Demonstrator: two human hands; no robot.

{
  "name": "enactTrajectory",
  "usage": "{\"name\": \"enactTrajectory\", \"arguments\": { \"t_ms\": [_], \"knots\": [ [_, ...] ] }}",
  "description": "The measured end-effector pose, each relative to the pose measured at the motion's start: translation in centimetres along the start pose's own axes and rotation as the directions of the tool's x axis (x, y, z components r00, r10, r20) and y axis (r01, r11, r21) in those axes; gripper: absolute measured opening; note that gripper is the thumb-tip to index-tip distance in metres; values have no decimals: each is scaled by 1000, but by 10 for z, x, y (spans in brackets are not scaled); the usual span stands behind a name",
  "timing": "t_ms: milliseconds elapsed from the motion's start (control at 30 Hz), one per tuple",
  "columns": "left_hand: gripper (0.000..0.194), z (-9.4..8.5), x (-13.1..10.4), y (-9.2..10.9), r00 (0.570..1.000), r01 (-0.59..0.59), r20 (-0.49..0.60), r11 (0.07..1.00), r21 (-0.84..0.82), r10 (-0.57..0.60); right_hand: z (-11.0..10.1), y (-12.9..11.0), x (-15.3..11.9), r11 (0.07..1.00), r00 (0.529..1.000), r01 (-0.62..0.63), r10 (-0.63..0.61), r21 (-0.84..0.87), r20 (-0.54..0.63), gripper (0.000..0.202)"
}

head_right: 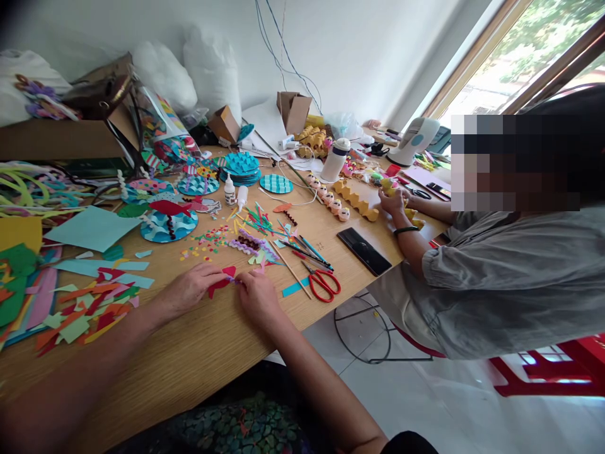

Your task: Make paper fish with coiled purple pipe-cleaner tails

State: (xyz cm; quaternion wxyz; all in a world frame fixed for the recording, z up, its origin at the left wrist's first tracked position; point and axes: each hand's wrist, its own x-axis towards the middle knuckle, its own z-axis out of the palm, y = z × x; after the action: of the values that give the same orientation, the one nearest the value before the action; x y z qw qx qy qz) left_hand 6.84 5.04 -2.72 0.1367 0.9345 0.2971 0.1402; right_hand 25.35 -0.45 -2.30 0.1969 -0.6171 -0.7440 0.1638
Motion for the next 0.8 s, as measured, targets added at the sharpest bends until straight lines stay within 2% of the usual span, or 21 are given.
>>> {"name": "enactTrajectory", "arguments": {
  "t_ms": [233,567,800],
  "knots": [
    [34,5,-1,-5,999,-38,-3,999,17,38,-2,-2,0,999,999,-32,34,-36,34,19],
    [35,8,-1,-6,999,-40,-32,999,13,40,-2,-3,0,998,999,-2,4,-58,44,18],
    [37,11,-2,-6,998,-43,-55,999,5,43,2,0,8,991,994,112,-112,-69,-4,19]
  ]
}}
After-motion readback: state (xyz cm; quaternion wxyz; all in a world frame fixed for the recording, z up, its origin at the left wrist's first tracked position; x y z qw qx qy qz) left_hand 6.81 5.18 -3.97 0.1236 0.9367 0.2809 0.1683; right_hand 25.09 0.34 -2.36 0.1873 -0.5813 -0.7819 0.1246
